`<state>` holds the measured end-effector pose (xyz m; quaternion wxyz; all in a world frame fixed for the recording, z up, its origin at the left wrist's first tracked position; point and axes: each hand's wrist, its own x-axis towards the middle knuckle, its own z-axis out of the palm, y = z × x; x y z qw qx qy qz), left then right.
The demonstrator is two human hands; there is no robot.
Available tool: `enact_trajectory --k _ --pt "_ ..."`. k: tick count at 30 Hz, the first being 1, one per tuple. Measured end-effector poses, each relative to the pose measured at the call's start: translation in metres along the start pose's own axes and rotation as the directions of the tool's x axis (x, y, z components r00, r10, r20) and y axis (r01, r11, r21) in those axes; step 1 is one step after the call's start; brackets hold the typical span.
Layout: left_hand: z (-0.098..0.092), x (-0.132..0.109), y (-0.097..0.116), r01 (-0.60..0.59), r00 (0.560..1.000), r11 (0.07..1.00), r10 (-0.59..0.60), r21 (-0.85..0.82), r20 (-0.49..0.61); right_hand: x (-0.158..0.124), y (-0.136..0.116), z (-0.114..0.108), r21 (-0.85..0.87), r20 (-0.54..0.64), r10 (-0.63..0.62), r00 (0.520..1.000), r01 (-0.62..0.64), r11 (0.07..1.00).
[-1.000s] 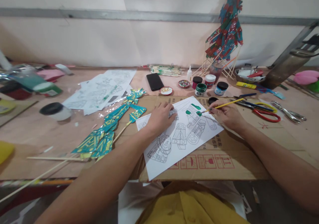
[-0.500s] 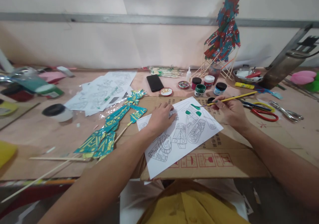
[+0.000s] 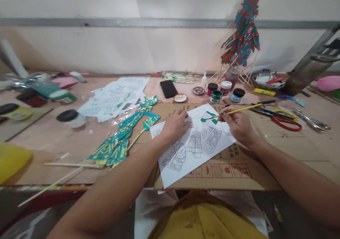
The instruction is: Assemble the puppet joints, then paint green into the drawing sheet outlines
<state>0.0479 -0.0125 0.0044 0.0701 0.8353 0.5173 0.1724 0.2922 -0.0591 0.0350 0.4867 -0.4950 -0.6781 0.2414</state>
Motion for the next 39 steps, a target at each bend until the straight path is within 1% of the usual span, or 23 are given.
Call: enact_trajectory --k 8,14,22,27,34,39 --pt "-0.002 -0.001 0.003 0.010 1.000 1.000 -0.011 0.010 0.009 -0.003 0.007 -0.005 -0.055 -0.044 -0.021 0.999 0.019 0.998" --pt "-0.003 -0.001 0.003 0.010 1.000 1.000 -0.010 0.019 0.014 -0.004 0.005 -0.004 -0.012 -0.091 -0.026 0.996 0.025 1.000" --pt "-0.003 -0.001 0.003 0.012 1.000 1.000 -0.012 0.024 0.021 -0.008 0.003 -0.004 -0.024 -0.069 -0.028 0.997 0.026 0.999" --pt "-0.002 -0.002 0.002 0.004 1.000 1.000 -0.004 0.024 0.019 -0.008 0.003 -0.006 -0.034 -0.106 -0.013 0.994 0.010 0.999" --pt "-0.002 -0.002 0.001 0.004 1.000 1.000 -0.004 0.014 0.023 -0.007 -0.001 -0.010 -0.062 -0.096 -0.022 0.995 0.016 0.998" --pt "-0.004 -0.002 0.004 0.026 0.999 1.000 -0.026 -0.010 0.035 -0.006 -0.004 -0.010 -0.055 -0.106 -0.042 0.993 0.036 0.998"
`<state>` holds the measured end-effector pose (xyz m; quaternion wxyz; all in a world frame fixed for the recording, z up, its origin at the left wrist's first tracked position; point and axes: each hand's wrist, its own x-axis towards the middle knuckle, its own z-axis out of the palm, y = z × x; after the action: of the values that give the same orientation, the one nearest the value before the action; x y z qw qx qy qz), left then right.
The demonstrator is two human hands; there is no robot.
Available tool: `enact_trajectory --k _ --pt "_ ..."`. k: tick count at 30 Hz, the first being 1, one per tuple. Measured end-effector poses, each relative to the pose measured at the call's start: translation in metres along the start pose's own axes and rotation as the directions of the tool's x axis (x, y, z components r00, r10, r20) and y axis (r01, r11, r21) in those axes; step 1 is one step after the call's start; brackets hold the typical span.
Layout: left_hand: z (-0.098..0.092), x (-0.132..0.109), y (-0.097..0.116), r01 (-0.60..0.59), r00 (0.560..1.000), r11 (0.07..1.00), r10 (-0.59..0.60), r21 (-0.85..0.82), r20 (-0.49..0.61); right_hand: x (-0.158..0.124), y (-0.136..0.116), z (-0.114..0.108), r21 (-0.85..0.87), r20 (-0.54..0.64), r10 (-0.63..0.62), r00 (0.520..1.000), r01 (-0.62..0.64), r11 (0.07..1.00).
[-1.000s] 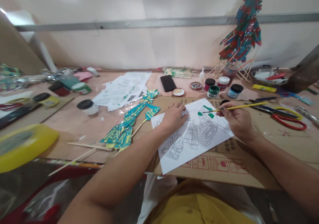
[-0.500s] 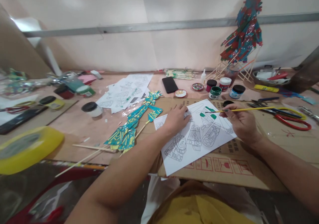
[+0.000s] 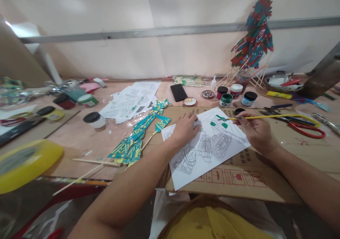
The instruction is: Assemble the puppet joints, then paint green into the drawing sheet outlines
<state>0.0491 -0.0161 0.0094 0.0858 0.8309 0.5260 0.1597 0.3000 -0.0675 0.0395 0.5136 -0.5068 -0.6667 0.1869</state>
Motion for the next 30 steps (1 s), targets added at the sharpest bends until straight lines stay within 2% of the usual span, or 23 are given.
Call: enact_trajectory --k 11,30 --pt "-0.0004 0.0004 0.0003 0.006 1.000 1.000 -0.006 0.003 0.002 -0.0024 0.0084 0.0009 -0.023 -0.015 -0.024 1.000 0.024 0.999" --pt "0.0017 0.0028 -0.0007 0.029 0.999 0.999 -0.029 -0.021 0.027 -0.0019 0.0037 0.0035 -0.018 -0.054 -0.044 0.998 0.043 0.999"
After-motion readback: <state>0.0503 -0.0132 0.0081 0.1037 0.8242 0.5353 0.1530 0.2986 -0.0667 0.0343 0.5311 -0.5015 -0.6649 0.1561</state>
